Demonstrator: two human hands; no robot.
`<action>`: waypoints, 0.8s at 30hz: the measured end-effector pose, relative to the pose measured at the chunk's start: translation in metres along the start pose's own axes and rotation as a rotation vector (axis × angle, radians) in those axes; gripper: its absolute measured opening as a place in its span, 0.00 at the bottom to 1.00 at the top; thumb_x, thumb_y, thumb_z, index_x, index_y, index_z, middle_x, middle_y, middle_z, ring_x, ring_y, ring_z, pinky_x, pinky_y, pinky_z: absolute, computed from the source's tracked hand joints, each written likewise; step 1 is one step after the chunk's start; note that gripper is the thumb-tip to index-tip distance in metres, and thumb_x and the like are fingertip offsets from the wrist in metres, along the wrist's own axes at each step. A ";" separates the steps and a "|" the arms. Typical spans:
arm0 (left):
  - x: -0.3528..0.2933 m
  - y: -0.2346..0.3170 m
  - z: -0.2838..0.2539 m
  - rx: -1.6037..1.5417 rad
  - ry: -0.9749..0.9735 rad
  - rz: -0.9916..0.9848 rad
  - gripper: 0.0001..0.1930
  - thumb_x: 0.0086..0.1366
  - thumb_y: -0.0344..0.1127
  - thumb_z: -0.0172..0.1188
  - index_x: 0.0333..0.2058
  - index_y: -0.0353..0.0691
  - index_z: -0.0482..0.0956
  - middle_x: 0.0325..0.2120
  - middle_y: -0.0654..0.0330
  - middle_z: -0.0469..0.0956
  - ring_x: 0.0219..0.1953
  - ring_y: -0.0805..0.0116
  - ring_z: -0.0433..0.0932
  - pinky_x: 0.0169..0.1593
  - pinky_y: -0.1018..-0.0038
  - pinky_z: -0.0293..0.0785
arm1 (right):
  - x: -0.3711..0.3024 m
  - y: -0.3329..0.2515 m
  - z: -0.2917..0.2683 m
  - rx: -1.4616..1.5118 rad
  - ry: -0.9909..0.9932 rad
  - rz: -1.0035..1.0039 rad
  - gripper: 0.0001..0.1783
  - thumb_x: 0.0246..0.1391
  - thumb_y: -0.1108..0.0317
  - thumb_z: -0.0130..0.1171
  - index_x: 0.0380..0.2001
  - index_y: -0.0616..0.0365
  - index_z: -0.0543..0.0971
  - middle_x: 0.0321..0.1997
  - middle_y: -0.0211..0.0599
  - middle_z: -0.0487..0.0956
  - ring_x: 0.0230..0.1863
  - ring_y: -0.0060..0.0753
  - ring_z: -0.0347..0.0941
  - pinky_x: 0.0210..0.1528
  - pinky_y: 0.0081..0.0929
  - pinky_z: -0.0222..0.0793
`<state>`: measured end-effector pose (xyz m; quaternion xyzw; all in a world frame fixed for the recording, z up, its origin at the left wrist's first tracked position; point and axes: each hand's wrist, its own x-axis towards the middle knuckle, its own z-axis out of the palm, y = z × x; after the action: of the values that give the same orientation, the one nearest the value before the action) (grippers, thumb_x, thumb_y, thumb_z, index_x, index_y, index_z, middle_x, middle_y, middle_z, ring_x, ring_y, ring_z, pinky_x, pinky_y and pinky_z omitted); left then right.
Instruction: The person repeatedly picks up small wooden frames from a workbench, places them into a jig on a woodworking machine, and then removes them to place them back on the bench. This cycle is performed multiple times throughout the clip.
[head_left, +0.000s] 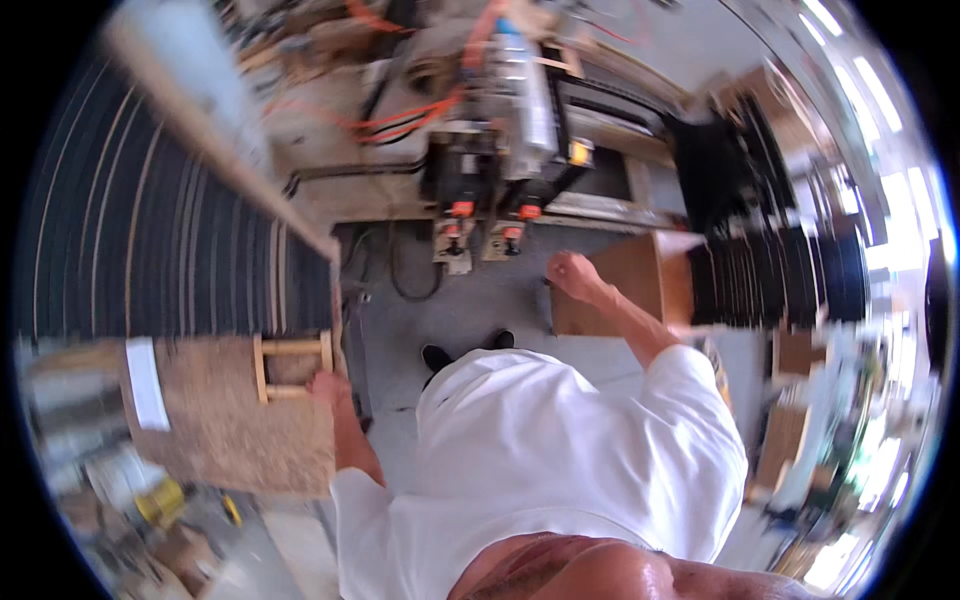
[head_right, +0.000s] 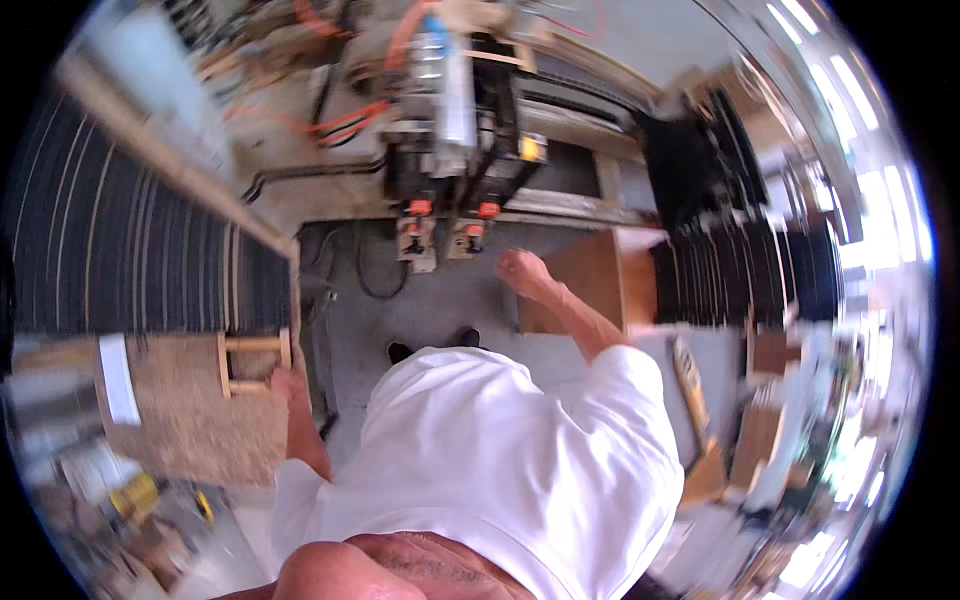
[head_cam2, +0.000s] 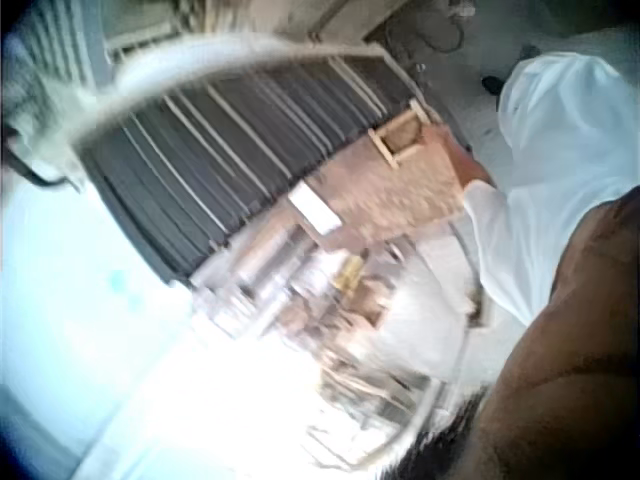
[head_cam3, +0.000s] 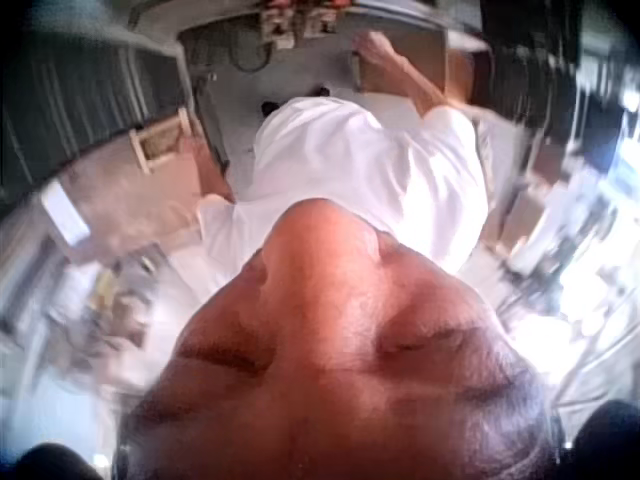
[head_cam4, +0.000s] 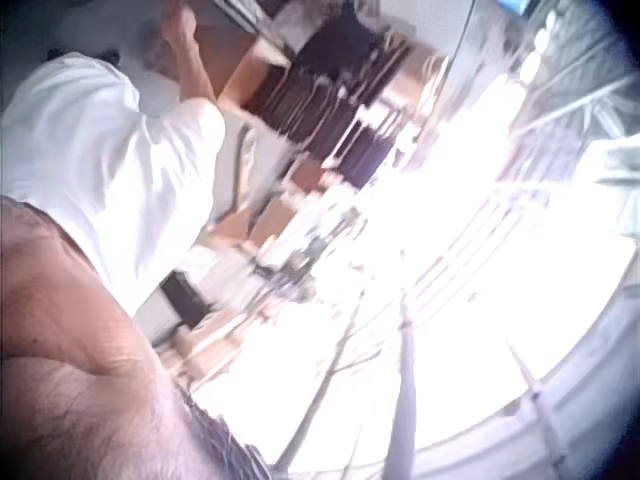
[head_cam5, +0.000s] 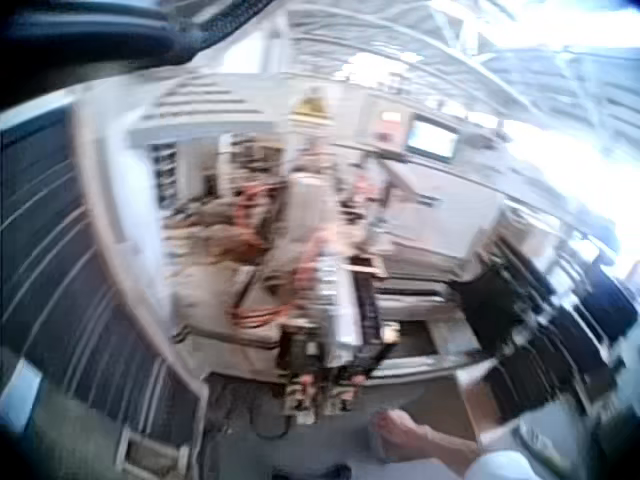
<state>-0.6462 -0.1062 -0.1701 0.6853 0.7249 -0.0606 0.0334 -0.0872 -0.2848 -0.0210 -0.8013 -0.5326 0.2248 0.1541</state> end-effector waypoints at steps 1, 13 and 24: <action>0.001 0.007 -0.003 -0.001 0.001 -0.030 0.12 0.53 0.43 0.62 0.29 0.40 0.82 0.32 0.53 0.82 0.38 0.54 0.80 0.50 0.60 0.69 | -0.004 -0.007 -0.017 0.041 -0.010 0.022 0.07 0.49 0.65 0.59 0.29 0.56 0.81 0.37 0.44 0.80 0.42 0.50 0.76 0.43 0.41 0.73; -0.003 0.052 -0.008 0.178 -0.045 -0.235 0.31 0.56 0.51 0.62 0.52 0.35 0.70 0.49 0.46 0.74 0.51 0.47 0.75 0.54 0.58 0.70 | -0.126 0.023 -0.242 -0.250 0.758 -0.172 0.12 0.47 0.68 0.62 0.36 0.58 0.76 0.36 0.44 0.76 0.42 0.53 0.73 0.42 0.44 0.71; -0.089 0.286 -0.024 -1.073 -0.258 0.536 0.16 0.62 0.34 0.62 0.46 0.32 0.77 0.42 0.53 0.80 0.44 0.66 0.79 0.51 0.72 0.73 | -0.311 0.174 -0.411 -0.629 0.845 0.668 0.15 0.55 0.59 0.59 0.42 0.55 0.75 0.40 0.44 0.80 0.45 0.49 0.77 0.44 0.39 0.71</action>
<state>-0.3546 -0.1761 -0.1470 0.7186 0.4468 0.2408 0.4753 0.1616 -0.6416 0.3056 -0.9514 -0.1869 -0.2431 0.0296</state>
